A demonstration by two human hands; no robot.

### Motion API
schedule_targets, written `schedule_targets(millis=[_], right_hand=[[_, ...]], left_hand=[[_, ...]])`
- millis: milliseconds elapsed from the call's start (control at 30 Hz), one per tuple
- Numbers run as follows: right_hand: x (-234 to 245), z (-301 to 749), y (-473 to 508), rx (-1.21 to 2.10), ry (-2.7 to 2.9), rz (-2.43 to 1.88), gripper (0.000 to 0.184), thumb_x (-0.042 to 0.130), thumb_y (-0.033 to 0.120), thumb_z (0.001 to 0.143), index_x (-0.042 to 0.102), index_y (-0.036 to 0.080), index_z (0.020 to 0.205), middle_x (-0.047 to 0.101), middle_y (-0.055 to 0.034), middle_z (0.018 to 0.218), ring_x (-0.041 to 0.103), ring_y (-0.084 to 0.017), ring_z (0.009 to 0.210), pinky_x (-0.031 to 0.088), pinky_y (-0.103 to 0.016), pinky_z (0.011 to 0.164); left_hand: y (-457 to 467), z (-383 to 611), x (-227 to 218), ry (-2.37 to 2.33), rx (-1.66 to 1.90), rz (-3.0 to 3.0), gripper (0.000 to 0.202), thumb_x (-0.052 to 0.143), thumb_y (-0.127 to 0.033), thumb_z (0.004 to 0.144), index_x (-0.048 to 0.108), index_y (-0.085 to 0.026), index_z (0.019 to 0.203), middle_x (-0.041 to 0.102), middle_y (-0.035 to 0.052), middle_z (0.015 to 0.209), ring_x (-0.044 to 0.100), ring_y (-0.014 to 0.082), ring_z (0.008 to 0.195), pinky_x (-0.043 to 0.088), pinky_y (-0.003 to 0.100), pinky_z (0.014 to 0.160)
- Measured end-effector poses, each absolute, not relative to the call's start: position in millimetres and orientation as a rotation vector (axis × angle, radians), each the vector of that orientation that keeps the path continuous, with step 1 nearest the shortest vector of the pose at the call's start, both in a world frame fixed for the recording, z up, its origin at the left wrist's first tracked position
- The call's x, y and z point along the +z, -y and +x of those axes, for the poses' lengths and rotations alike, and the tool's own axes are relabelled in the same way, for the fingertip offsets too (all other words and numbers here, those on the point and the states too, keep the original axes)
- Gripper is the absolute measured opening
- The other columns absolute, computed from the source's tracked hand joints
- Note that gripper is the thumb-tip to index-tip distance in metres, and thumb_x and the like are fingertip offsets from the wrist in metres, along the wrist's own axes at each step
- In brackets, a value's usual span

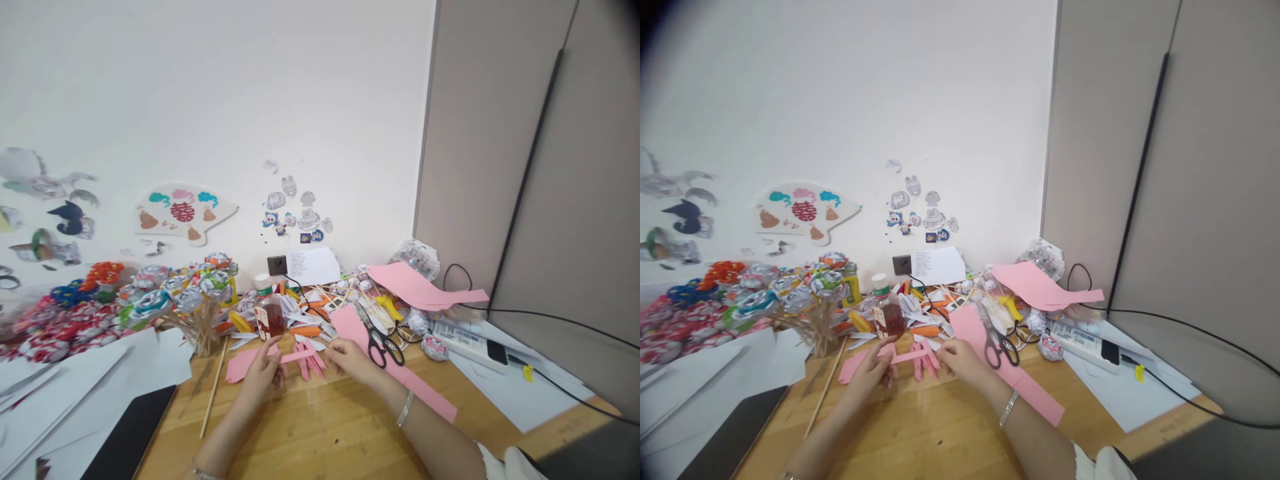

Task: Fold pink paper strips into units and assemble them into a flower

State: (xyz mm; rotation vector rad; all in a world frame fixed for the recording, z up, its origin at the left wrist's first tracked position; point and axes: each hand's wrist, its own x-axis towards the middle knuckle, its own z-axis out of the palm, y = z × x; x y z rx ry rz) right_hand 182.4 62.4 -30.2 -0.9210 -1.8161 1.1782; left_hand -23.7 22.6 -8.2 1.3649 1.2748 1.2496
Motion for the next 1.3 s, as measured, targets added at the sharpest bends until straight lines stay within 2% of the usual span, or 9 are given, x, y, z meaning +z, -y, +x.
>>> schedule_targets(millis=[133,567,633,700,800,867,1033,1167,1300], right_hand=[[-29.3,176.9,-54.9,1.198,1.812,-0.855,0.018,0.05,0.033,0.078,0.053,0.015,0.081,0.054,0.002,0.062,0.049,-0.009,0.053,0.036,-0.019,0.049],[-41.9,175.2,-60.7,1.21,1.866,-0.915,0.011,0.059,0.024,0.07,0.055,0.014,0.072,0.053,0.0032,0.056,0.048,-0.008,0.049,0.032,-0.017,0.045],[-40.6,175.3,-62.2,1.273,1.8,-0.894,0.014,0.058,0.028,0.07,0.053,0.014,0.072,0.053,0.0034,0.055,0.047,-0.008,0.047,0.033,-0.018,0.045],[-38.6,175.5,-64.6,1.27,1.703,-0.878,0.017,0.058,0.03,0.07,0.051,0.015,0.072,0.052,0.004,0.054,0.047,-0.008,0.046,0.035,-0.019,0.045],[-36.1,175.8,-68.4,1.169,1.582,-0.924,0.018,0.058,0.03,0.068,0.048,0.016,0.067,0.048,0.0058,0.05,0.045,-0.008,0.044,0.033,-0.019,0.045],[-36.3,175.9,-70.2,1.116,1.539,-0.995,0.016,0.057,0.028,0.067,0.047,0.016,0.066,0.046,0.0066,0.048,0.043,-0.008,0.043,0.031,-0.019,0.043],[-38.6,176.8,-68.9,0.973,1.57,-1.147,0.002,0.048,0.018,0.066,0.048,0.017,0.065,0.049,0.0048,0.05,0.045,-0.009,0.046,0.031,-0.019,0.045],[-32.1,178.6,-61.6,0.659,1.703,-1.298,0.006,0.047,0.013,0.064,0.048,0.017,0.06,0.049,0.0037,0.053,0.046,-0.01,0.052,0.029,-0.019,0.048],[-25.6,178.4,-54.6,0.58,1.807,-1.359,0.006,0.049,0.014,0.065,0.05,0.018,0.06,0.052,0.0029,0.055,0.046,-0.01,0.053,0.029,-0.019,0.049]], left_hand=[[-25.1,-22.8,-20.6,-1.248,1.179,1.386,0.06,0.048,-0.051,0.072,0.037,-0.013,0.117,0.052,-0.008,0.038,0.043,0.0085,0.028,0.028,0.017,0.032],[-24.2,-18.6,-19.2,-1.179,1.191,1.303,0.066,0.049,-0.057,0.07,0.035,-0.012,0.117,0.056,-0.0052,0.045,0.05,0.0109,0.033,0.037,0.02,0.036],[-22.9,-17.7,-19.7,-1.292,1.199,1.359,0.064,0.048,-0.054,0.073,0.034,-0.013,0.12,0.063,0.0009,0.058,0.058,0.0148,0.045,0.043,0.024,0.042],[-20.8,-17.2,-21.2,-1.395,1.193,1.57,0.053,0.047,-0.046,0.076,0.043,-0.013,0.117,0.067,0.009,0.08,0.064,0.0194,0.068,0.049,0.03,0.06],[-16.0,-16.6,-23.8,-1.405,1.039,2.113,0.031,0.049,-0.036,0.078,0.06,-0.019,0.102,0.058,0.0119,0.115,0.05,0.025,0.107,0.038,0.041,0.092],[-12.1,-15.6,-24.6,-1.382,0.862,2.393,0.025,0.048,-0.032,0.079,0.065,-0.023,0.095,0.052,0.0089,0.125,0.042,0.0261,0.116,0.032,0.043,0.097],[-6.0,-12.1,-22.3,-1.516,0.673,2.534,0.027,0.042,-0.025,0.081,0.065,-0.02,0.095,0.056,0.0118,0.115,0.05,0.024,0.104,0.039,0.037,0.088],[-4.5,-9.2,-19.4,-1.636,0.634,2.503,0.029,0.037,-0.023,0.083,0.066,-0.017,0.087,0.061,0.0118,0.094,0.055,0.0213,0.087,0.042,0.032,0.077],[-2.9,-7.4,-18.7,-1.616,0.678,2.492,0.029,0.037,-0.022,0.083,0.066,-0.017,0.084,0.061,0.0112,0.09,0.055,0.0211,0.085,0.042,0.031,0.076]])
